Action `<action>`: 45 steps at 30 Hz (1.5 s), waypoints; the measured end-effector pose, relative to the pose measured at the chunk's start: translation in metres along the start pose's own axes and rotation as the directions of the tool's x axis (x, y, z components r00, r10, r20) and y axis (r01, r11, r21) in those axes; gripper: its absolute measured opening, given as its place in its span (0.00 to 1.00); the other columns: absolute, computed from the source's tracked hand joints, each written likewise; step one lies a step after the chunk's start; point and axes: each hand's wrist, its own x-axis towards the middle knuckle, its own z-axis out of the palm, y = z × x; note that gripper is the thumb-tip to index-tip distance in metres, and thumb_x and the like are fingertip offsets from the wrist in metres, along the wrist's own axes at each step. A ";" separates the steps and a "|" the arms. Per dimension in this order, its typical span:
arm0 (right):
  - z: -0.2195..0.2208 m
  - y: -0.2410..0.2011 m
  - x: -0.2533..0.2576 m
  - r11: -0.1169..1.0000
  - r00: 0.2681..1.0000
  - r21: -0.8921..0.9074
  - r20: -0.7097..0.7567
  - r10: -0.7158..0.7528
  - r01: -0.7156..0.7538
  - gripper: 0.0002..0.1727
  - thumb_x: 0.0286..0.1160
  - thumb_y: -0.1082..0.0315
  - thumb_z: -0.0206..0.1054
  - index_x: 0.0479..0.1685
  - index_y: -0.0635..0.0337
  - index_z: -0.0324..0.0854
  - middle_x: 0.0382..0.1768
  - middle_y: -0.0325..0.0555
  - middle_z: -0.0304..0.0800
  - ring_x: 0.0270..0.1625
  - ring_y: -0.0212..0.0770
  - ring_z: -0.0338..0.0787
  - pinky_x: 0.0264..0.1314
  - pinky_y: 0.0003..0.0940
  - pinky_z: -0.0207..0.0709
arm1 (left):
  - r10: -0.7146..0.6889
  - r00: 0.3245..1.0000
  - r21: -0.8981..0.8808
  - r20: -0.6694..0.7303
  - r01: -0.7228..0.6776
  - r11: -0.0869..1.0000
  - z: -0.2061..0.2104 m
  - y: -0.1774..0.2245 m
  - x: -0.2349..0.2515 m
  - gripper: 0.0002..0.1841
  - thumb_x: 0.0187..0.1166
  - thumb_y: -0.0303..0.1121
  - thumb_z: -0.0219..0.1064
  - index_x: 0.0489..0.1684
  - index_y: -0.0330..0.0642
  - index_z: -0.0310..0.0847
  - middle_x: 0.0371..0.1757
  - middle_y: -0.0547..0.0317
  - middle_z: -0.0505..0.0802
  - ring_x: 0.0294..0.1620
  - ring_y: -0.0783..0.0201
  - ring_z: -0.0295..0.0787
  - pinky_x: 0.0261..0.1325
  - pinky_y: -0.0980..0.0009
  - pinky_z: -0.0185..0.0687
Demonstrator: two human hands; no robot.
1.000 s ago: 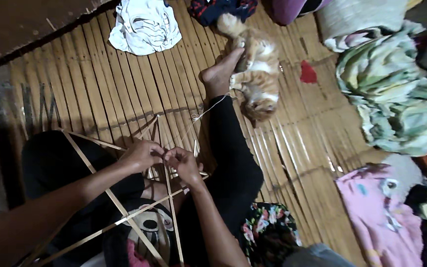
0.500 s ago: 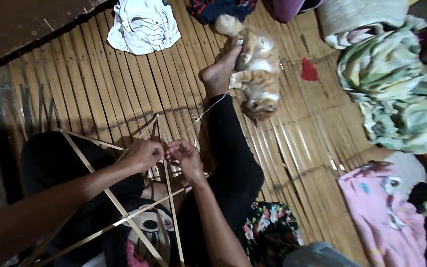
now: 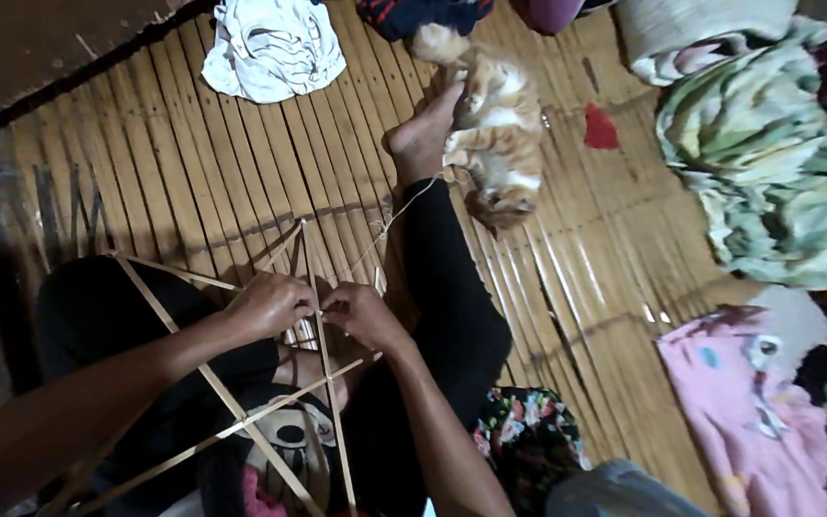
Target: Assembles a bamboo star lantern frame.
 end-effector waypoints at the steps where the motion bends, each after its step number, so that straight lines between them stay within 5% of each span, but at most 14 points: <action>1: 0.000 0.000 0.000 1.000 1.000 -0.006 0.001 -0.017 0.017 0.09 0.76 0.71 0.72 0.48 0.67 0.90 0.51 0.56 0.91 0.50 0.44 0.90 0.60 0.40 0.83 | 0.033 0.999 0.021 -0.017 -0.032 0.999 0.001 -0.002 0.000 0.06 0.80 0.28 0.70 0.40 0.41 0.95 0.43 0.53 0.97 0.47 0.54 0.95 0.57 0.49 0.86; 4: -0.001 0.001 0.000 0.999 0.999 -0.012 -0.012 -0.050 0.049 0.08 0.77 0.72 0.71 0.47 0.68 0.90 0.50 0.56 0.91 0.50 0.44 0.90 0.60 0.39 0.83 | 0.100 0.994 0.067 -0.045 -0.097 0.993 0.004 -0.005 0.002 0.06 0.80 0.27 0.70 0.39 0.40 0.94 0.42 0.52 0.97 0.45 0.52 0.95 0.54 0.48 0.87; 8: 0.000 0.003 0.002 0.999 0.999 0.006 0.003 -0.052 0.052 0.08 0.77 0.72 0.72 0.46 0.69 0.89 0.49 0.56 0.91 0.50 0.44 0.91 0.60 0.39 0.83 | 0.003 1.000 0.018 0.005 -0.004 1.000 0.000 -0.002 0.003 0.06 0.81 0.27 0.69 0.41 0.40 0.93 0.42 0.52 0.96 0.46 0.52 0.94 0.55 0.48 0.85; 14: -0.019 0.005 -0.007 0.996 1.000 -0.092 -0.003 -0.014 0.014 0.16 0.73 0.72 0.75 0.59 0.67 0.87 0.52 0.58 0.90 0.51 0.49 0.91 0.61 0.44 0.84 | -0.146 0.989 -0.176 0.015 0.146 0.973 -0.003 -0.003 0.004 0.05 0.81 0.28 0.71 0.42 0.39 0.93 0.39 0.55 0.95 0.43 0.61 0.92 0.55 0.58 0.85; 19: -0.026 0.004 -0.025 0.981 0.995 -0.174 -0.052 -0.091 0.080 0.08 0.79 0.71 0.70 0.44 0.67 0.93 0.44 0.56 0.90 0.49 0.49 0.90 0.60 0.44 0.82 | -0.211 0.977 -0.200 0.022 0.211 0.957 -0.004 0.001 0.007 0.05 0.82 0.29 0.70 0.44 0.39 0.92 0.40 0.54 0.95 0.44 0.59 0.91 0.56 0.56 0.84; 22: -0.018 0.007 -0.023 0.984 0.980 0.118 -0.165 -0.111 0.131 0.07 0.78 0.72 0.69 0.40 0.66 0.91 0.46 0.49 0.90 0.47 0.36 0.88 0.53 0.32 0.82 | -0.211 0.977 -0.195 0.004 0.208 0.959 -0.003 0.001 0.006 0.05 0.83 0.29 0.69 0.42 0.38 0.91 0.39 0.53 0.94 0.44 0.58 0.91 0.55 0.55 0.84; 24: -0.007 0.007 -0.018 0.867 0.982 0.478 -0.181 -0.058 0.139 0.08 0.82 0.76 0.61 0.41 0.67 0.86 0.51 0.46 0.92 0.52 0.32 0.89 0.57 0.29 0.83 | -0.210 0.978 -0.184 0.000 0.207 0.961 -0.002 0.000 0.007 0.05 0.83 0.28 0.69 0.42 0.37 0.91 0.39 0.51 0.94 0.44 0.56 0.91 0.55 0.53 0.83; 26: 0.010 0.006 -0.011 0.665 0.979 0.730 -0.206 0.000 0.154 0.12 0.87 0.77 0.52 0.38 0.64 0.80 0.35 0.43 0.94 0.41 0.33 0.93 0.52 0.31 0.86 | -0.216 0.976 -0.164 0.001 0.214 0.963 -0.002 0.001 0.007 0.06 0.83 0.27 0.68 0.43 0.36 0.91 0.40 0.49 0.94 0.46 0.53 0.92 0.57 0.50 0.84; 28: 0.020 0.000 -0.009 0.591 0.972 0.794 -0.227 0.068 0.144 0.14 0.89 0.76 0.48 0.33 0.63 0.76 0.21 0.39 0.86 0.28 0.32 0.89 0.42 0.29 0.85 | -0.249 0.968 -0.147 0.004 0.247 0.958 -0.005 0.004 0.006 0.06 0.84 0.28 0.67 0.41 0.37 0.90 0.38 0.50 0.93 0.43 0.54 0.90 0.54 0.51 0.83; 33: 0.025 -0.010 -0.021 0.653 0.966 0.754 -0.216 0.145 0.070 0.14 0.88 0.77 0.52 0.30 0.64 0.76 0.18 0.37 0.81 0.25 0.30 0.85 0.40 0.26 0.84 | -0.297 0.954 -0.102 0.023 0.298 0.949 -0.004 0.013 0.007 0.07 0.86 0.28 0.64 0.44 0.38 0.89 0.39 0.50 0.93 0.45 0.53 0.91 0.53 0.51 0.83; 37: 0.023 -0.006 -0.022 0.678 0.963 0.717 -0.267 0.050 0.164 0.13 0.86 0.77 0.52 0.32 0.64 0.79 0.20 0.36 0.85 0.28 0.29 0.87 0.42 0.26 0.84 | -0.260 0.965 -0.137 -0.030 0.254 0.958 -0.001 0.005 0.005 0.06 0.84 0.27 0.66 0.42 0.39 0.90 0.38 0.52 0.93 0.43 0.56 0.91 0.52 0.53 0.84; 42: 0.004 -0.014 -0.008 0.757 0.944 0.620 -0.330 0.009 0.209 0.09 0.86 0.77 0.55 0.40 0.64 0.81 0.33 0.41 0.92 0.34 0.30 0.89 0.43 0.28 0.85 | -0.256 0.964 -0.302 -0.075 0.223 0.927 -0.004 0.008 0.005 0.04 0.81 0.28 0.71 0.44 0.38 0.91 0.41 0.54 0.94 0.43 0.61 0.90 0.54 0.57 0.85; 45: -0.001 -0.023 0.009 0.872 0.953 0.454 -0.301 -0.044 0.184 0.07 0.83 0.75 0.61 0.40 0.66 0.83 0.46 0.46 0.86 0.37 0.32 0.82 0.41 0.30 0.79 | -0.298 0.955 -0.352 0.005 0.280 0.893 -0.009 0.007 0.006 0.05 0.81 0.29 0.71 0.43 0.37 0.91 0.40 0.54 0.93 0.42 0.63 0.89 0.54 0.60 0.83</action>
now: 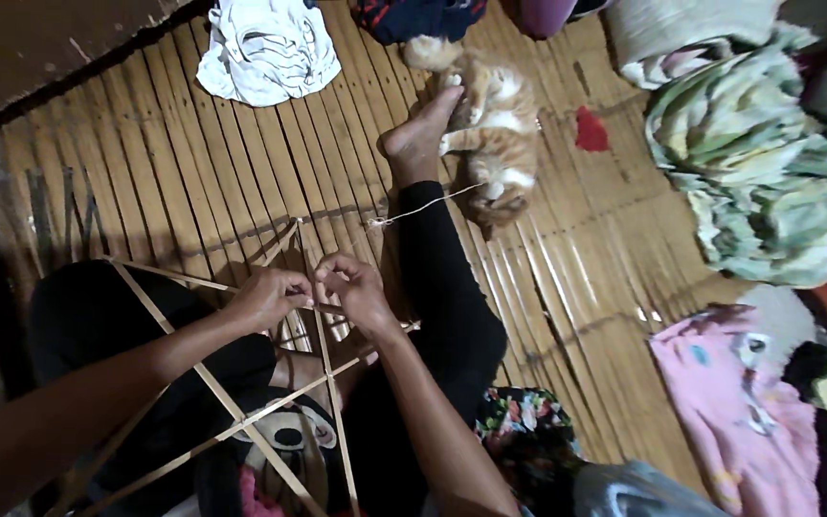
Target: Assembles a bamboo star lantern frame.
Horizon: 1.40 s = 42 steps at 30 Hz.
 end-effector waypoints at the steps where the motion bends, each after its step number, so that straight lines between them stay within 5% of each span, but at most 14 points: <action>1: 0.003 -0.002 0.005 0.998 1.000 -0.064 0.025 0.014 -0.013 0.07 0.84 0.74 0.62 0.40 0.66 0.83 0.46 0.47 0.84 0.36 0.34 0.80 0.39 0.31 0.76 | -0.013 1.000 -0.006 0.011 0.014 1.000 -0.001 -0.001 0.001 0.05 0.81 0.29 0.72 0.42 0.36 0.90 0.39 0.54 0.93 0.42 0.63 0.88 0.53 0.60 0.83; 4: 0.010 -0.003 0.021 0.988 0.993 -0.129 0.071 0.092 -0.082 0.07 0.86 0.72 0.62 0.41 0.66 0.82 0.31 0.47 0.81 0.25 0.35 0.76 0.30 0.30 0.73 | -0.030 1.000 -0.009 0.006 0.030 1.000 -0.001 -0.001 0.002 0.05 0.78 0.29 0.74 0.39 0.36 0.91 0.37 0.54 0.93 0.40 0.64 0.88 0.52 0.61 0.83; 12: 0.015 0.011 0.046 0.987 0.984 -0.015 0.067 0.163 -0.163 0.06 0.86 0.74 0.61 0.43 0.68 0.80 0.22 0.44 0.80 0.20 0.31 0.78 0.27 0.26 0.76 | 0.095 0.995 -0.038 -0.011 -0.095 0.995 -0.005 -0.014 0.009 0.02 0.76 0.28 0.76 0.38 0.40 0.93 0.37 0.62 0.95 0.40 0.74 0.89 0.52 0.72 0.85; 16: 0.012 -0.001 0.037 0.986 0.989 -0.133 0.092 0.117 -0.104 0.06 0.85 0.74 0.62 0.41 0.68 0.81 0.24 0.48 0.81 0.20 0.33 0.77 0.26 0.28 0.75 | 0.090 0.996 -0.053 0.021 -0.089 0.995 -0.006 -0.013 0.007 0.02 0.77 0.28 0.74 0.40 0.40 0.93 0.39 0.63 0.95 0.42 0.76 0.90 0.53 0.74 0.85; 21: 0.020 0.001 0.059 0.960 0.987 -0.275 0.159 0.000 0.045 0.04 0.79 0.77 0.65 0.41 0.68 0.85 0.38 0.55 0.88 0.39 0.47 0.86 0.45 0.48 0.80 | 0.039 0.996 -0.029 0.077 -0.036 0.999 -0.004 -0.006 0.002 0.05 0.80 0.29 0.73 0.42 0.37 0.92 0.40 0.60 0.94 0.42 0.75 0.88 0.53 0.74 0.83; 28: 0.008 0.002 0.063 0.966 0.987 -0.245 0.156 -0.040 0.078 0.06 0.83 0.72 0.65 0.42 0.66 0.85 0.35 0.53 0.87 0.33 0.44 0.84 0.38 0.44 0.79 | 0.122 0.991 -0.022 -0.049 -0.123 0.992 0.000 -0.006 0.004 0.02 0.77 0.25 0.74 0.40 0.38 0.93 0.44 0.58 0.93 0.45 0.71 0.89 0.55 0.72 0.86; 34: 0.011 -0.012 0.069 0.939 0.964 -0.322 0.262 -0.032 0.119 0.06 0.79 0.75 0.65 0.41 0.67 0.87 0.41 0.53 0.89 0.44 0.45 0.87 0.52 0.47 0.79 | -0.089 0.996 -0.085 -0.004 0.088 0.992 0.002 0.005 0.006 0.04 0.80 0.30 0.73 0.42 0.40 0.92 0.42 0.61 0.95 0.43 0.73 0.89 0.55 0.70 0.84; 38: -0.002 -0.019 0.035 0.931 0.998 -0.361 0.066 -0.021 0.044 0.08 0.79 0.72 0.71 0.53 0.61 0.85 0.52 0.58 0.88 0.34 0.49 0.87 0.35 0.47 0.82 | -0.119 0.993 -0.061 0.001 0.119 0.991 0.005 0.006 0.006 0.04 0.80 0.31 0.73 0.43 0.42 0.92 0.41 0.61 0.94 0.43 0.72 0.89 0.55 0.68 0.84; 40: -0.014 -0.025 0.015 0.878 0.995 -0.479 -0.083 -0.047 0.002 0.18 0.77 0.69 0.74 0.65 0.57 0.84 0.66 0.57 0.86 0.41 0.55 0.92 0.40 0.53 0.86 | -0.115 0.993 -0.051 0.002 0.114 0.992 0.005 0.007 0.006 0.04 0.80 0.31 0.73 0.44 0.42 0.93 0.42 0.61 0.95 0.44 0.72 0.90 0.56 0.67 0.85; 42: -0.020 -0.017 -0.001 0.831 0.963 -0.556 -0.232 -0.139 -0.014 0.18 0.75 0.70 0.75 0.64 0.59 0.86 0.67 0.58 0.85 0.45 0.55 0.93 0.44 0.54 0.88 | -0.089 0.996 -0.048 -0.001 0.089 0.995 0.006 0.003 0.006 0.04 0.80 0.31 0.73 0.44 0.44 0.93 0.42 0.63 0.95 0.44 0.74 0.90 0.56 0.68 0.85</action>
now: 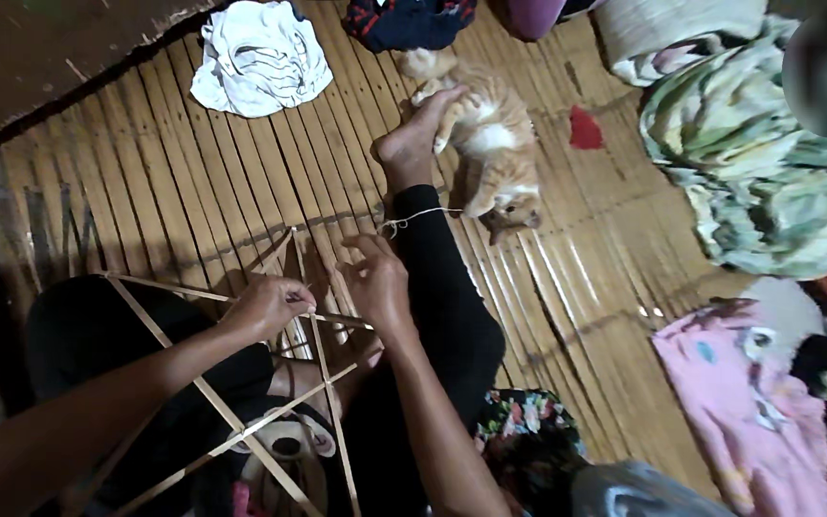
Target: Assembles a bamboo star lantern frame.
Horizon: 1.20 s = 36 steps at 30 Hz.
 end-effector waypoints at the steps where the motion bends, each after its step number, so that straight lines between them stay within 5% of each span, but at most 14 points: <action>1: 0.001 0.005 -0.008 1.000 0.998 -0.014 -0.067 -0.002 0.001 0.16 0.73 0.72 0.75 0.59 0.61 0.88 0.62 0.58 0.87 0.42 0.54 0.92 0.43 0.54 0.87 | 0.016 1.000 -0.002 -0.007 -0.016 1.000 0.000 -0.001 0.000 0.04 0.80 0.31 0.73 0.44 0.44 0.93 0.42 0.64 0.95 0.44 0.75 0.89 0.56 0.69 0.85; 4: 0.015 0.011 -0.034 0.999 0.998 -0.011 -0.045 0.037 -0.038 0.10 0.72 0.71 0.75 0.50 0.62 0.92 0.57 0.59 0.89 0.43 0.54 0.92 0.48 0.54 0.87 | 0.058 0.997 0.025 -0.042 -0.057 0.998 0.002 -0.001 -0.002 0.04 0.80 0.30 0.73 0.43 0.44 0.93 0.41 0.63 0.95 0.43 0.75 0.90 0.53 0.71 0.85; 7: 0.033 0.014 -0.044 0.994 0.995 0.060 0.060 0.084 -0.087 0.08 0.74 0.69 0.74 0.47 0.62 0.94 0.57 0.58 0.90 0.48 0.52 0.92 0.55 0.51 0.85 | -0.218 0.974 0.075 0.067 0.213 0.974 -0.008 0.042 -0.011 0.10 0.83 0.26 0.68 0.58 0.40 0.88 0.54 0.58 0.94 0.56 0.69 0.88 0.68 0.65 0.78; 10: 0.038 0.012 -0.043 0.983 0.982 0.104 0.130 0.135 -0.149 0.07 0.75 0.67 0.74 0.45 0.59 0.95 0.53 0.52 0.93 0.50 0.48 0.91 0.57 0.50 0.83 | 0.082 0.993 -0.012 -0.086 -0.083 0.996 0.004 -0.001 -0.002 0.11 0.75 0.25 0.76 0.52 0.39 0.86 0.38 0.60 0.94 0.39 0.73 0.90 0.50 0.72 0.86; 26: 0.045 0.005 -0.037 0.988 0.978 0.068 0.166 0.128 -0.140 0.07 0.71 0.68 0.72 0.39 0.63 0.91 0.41 0.49 0.90 0.40 0.47 0.87 0.47 0.50 0.80 | -0.077 0.996 -0.187 0.048 0.085 0.979 -0.006 0.004 0.014 0.12 0.72 0.21 0.77 0.50 0.36 0.83 0.36 0.57 0.95 0.38 0.71 0.92 0.48 0.72 0.86; 29: 0.054 0.013 -0.042 0.991 0.997 0.124 0.059 0.044 -0.051 0.05 0.65 0.70 0.74 0.33 0.64 0.90 0.38 0.50 0.89 0.40 0.47 0.88 0.44 0.48 0.81 | -0.094 0.991 -0.210 0.097 0.112 0.971 -0.010 0.000 0.019 0.13 0.71 0.20 0.77 0.51 0.35 0.83 0.38 0.54 0.95 0.39 0.69 0.92 0.49 0.71 0.87; 33: 0.065 0.020 -0.045 0.978 0.988 0.143 -0.040 -0.148 0.152 0.02 0.60 0.76 0.74 0.29 0.66 0.89 0.49 0.54 0.92 0.55 0.52 0.90 0.55 0.48 0.85 | -0.107 0.986 -0.164 0.131 0.128 0.978 -0.011 0.006 0.024 0.13 0.70 0.17 0.76 0.50 0.34 0.83 0.34 0.54 0.93 0.35 0.68 0.90 0.46 0.70 0.87; 36: 0.067 0.024 -0.045 0.963 0.966 0.082 -0.067 -0.252 0.257 0.01 0.59 0.77 0.75 0.29 0.65 0.90 0.51 0.52 0.93 0.53 0.52 0.91 0.51 0.46 0.86 | -0.131 0.978 -0.127 0.161 0.152 0.980 -0.012 0.012 0.028 0.16 0.69 0.15 0.75 0.53 0.32 0.80 0.35 0.51 0.91 0.35 0.65 0.89 0.46 0.68 0.87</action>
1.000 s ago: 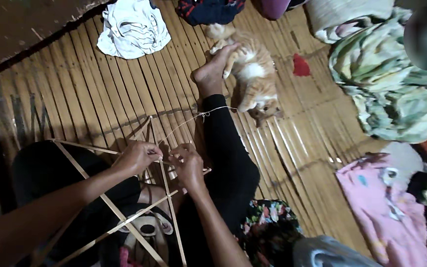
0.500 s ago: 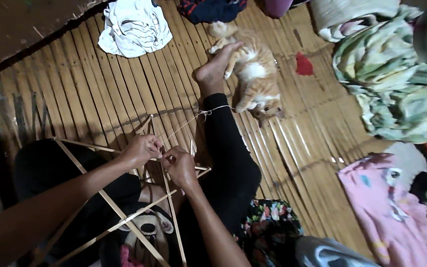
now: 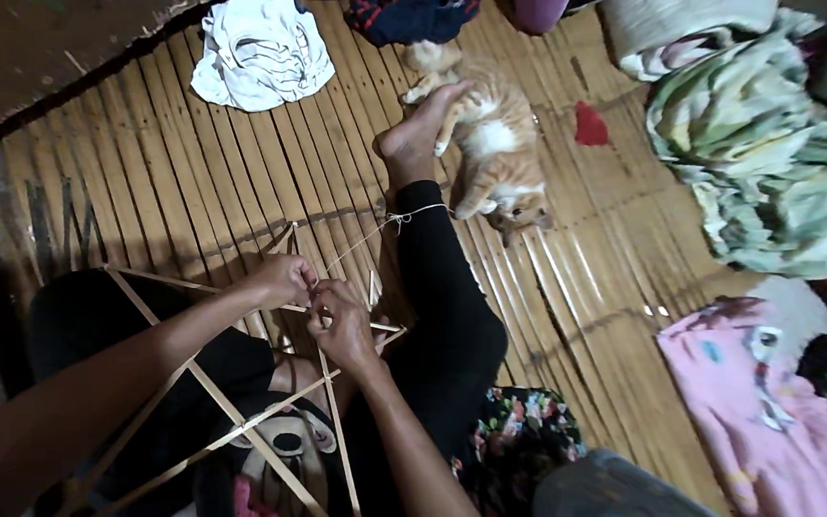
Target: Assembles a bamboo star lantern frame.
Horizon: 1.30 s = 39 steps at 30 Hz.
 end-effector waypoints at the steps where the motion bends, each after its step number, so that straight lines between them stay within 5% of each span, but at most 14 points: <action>1: 0.000 0.001 0.000 1.000 1.000 -0.005 0.003 -0.021 0.021 0.02 0.58 0.77 0.74 0.29 0.64 0.90 0.50 0.51 0.94 0.52 0.52 0.91 0.50 0.46 0.86 | -0.016 1.000 0.004 0.007 0.016 1.000 0.000 0.001 0.001 0.17 0.69 0.15 0.75 0.54 0.32 0.80 0.34 0.51 0.91 0.35 0.65 0.89 0.46 0.68 0.86; 7: -0.002 0.009 0.001 0.999 1.000 0.044 0.025 0.009 -0.010 0.02 0.61 0.75 0.73 0.30 0.64 0.89 0.39 0.51 0.92 0.47 0.50 0.91 0.47 0.45 0.85 | 0.049 0.998 0.008 -0.028 -0.049 0.999 0.000 -0.005 -0.002 0.16 0.69 0.18 0.77 0.52 0.35 0.82 0.31 0.54 0.92 0.31 0.67 0.90 0.44 0.69 0.86; 15: -0.012 0.006 0.007 0.961 0.952 0.140 0.229 0.203 -0.239 0.06 0.66 0.72 0.71 0.36 0.67 0.86 0.41 0.54 0.90 0.47 0.48 0.89 0.52 0.47 0.81 | 0.323 0.939 0.138 -0.115 -0.307 0.942 0.009 -0.019 -0.014 0.12 0.70 0.20 0.77 0.48 0.37 0.85 0.33 0.59 0.94 0.33 0.73 0.91 0.44 0.73 0.87; 22: -0.011 0.009 0.009 0.934 0.927 0.186 0.280 0.248 -0.306 0.07 0.69 0.71 0.68 0.34 0.68 0.83 0.36 0.51 0.85 0.40 0.42 0.84 0.46 0.40 0.78 | 0.459 0.887 0.400 0.041 -0.436 0.806 0.005 -0.025 -0.016 0.06 0.78 0.27 0.72 0.48 0.40 0.89 0.39 0.57 0.95 0.42 0.63 0.93 0.54 0.59 0.87; 25: -0.009 0.012 0.008 0.936 0.933 0.201 0.278 0.229 -0.290 0.07 0.70 0.70 0.67 0.35 0.68 0.84 0.37 0.51 0.85 0.41 0.42 0.85 0.48 0.41 0.80 | 0.460 0.880 0.451 0.119 -0.460 0.765 0.000 -0.024 -0.010 0.05 0.79 0.28 0.72 0.47 0.42 0.87 0.37 0.59 0.93 0.39 0.62 0.90 0.51 0.56 0.84; 29: -0.011 0.013 0.005 0.952 0.953 0.193 0.235 0.191 -0.238 0.07 0.72 0.71 0.67 0.37 0.68 0.85 0.43 0.55 0.88 0.49 0.46 0.87 0.54 0.42 0.81 | 0.351 0.925 0.332 0.144 -0.379 0.864 -0.004 -0.020 -0.003 0.06 0.79 0.26 0.71 0.49 0.41 0.84 0.33 0.61 0.90 0.36 0.66 0.86 0.48 0.62 0.82; 33: -0.022 0.009 0.002 0.941 0.952 0.194 0.183 0.243 -0.278 0.07 0.71 0.74 0.69 0.44 0.67 0.89 0.49 0.53 0.89 0.42 0.40 0.87 0.46 0.35 0.81 | 0.287 0.953 0.207 0.094 -0.301 0.931 -0.004 -0.021 -0.005 0.08 0.78 0.24 0.73 0.49 0.39 0.81 0.30 0.63 0.87 0.32 0.73 0.82 0.42 0.73 0.79; 39: -0.019 0.005 -0.003 0.954 0.968 0.173 0.100 0.228 -0.243 0.07 0.66 0.71 0.77 0.37 0.66 0.92 0.47 0.54 0.91 0.45 0.42 0.88 0.50 0.36 0.82 | 0.287 0.955 0.123 0.076 -0.295 0.948 -0.003 -0.023 -0.004 0.10 0.75 0.22 0.74 0.47 0.38 0.80 0.32 0.63 0.89 0.33 0.74 0.85 0.43 0.76 0.81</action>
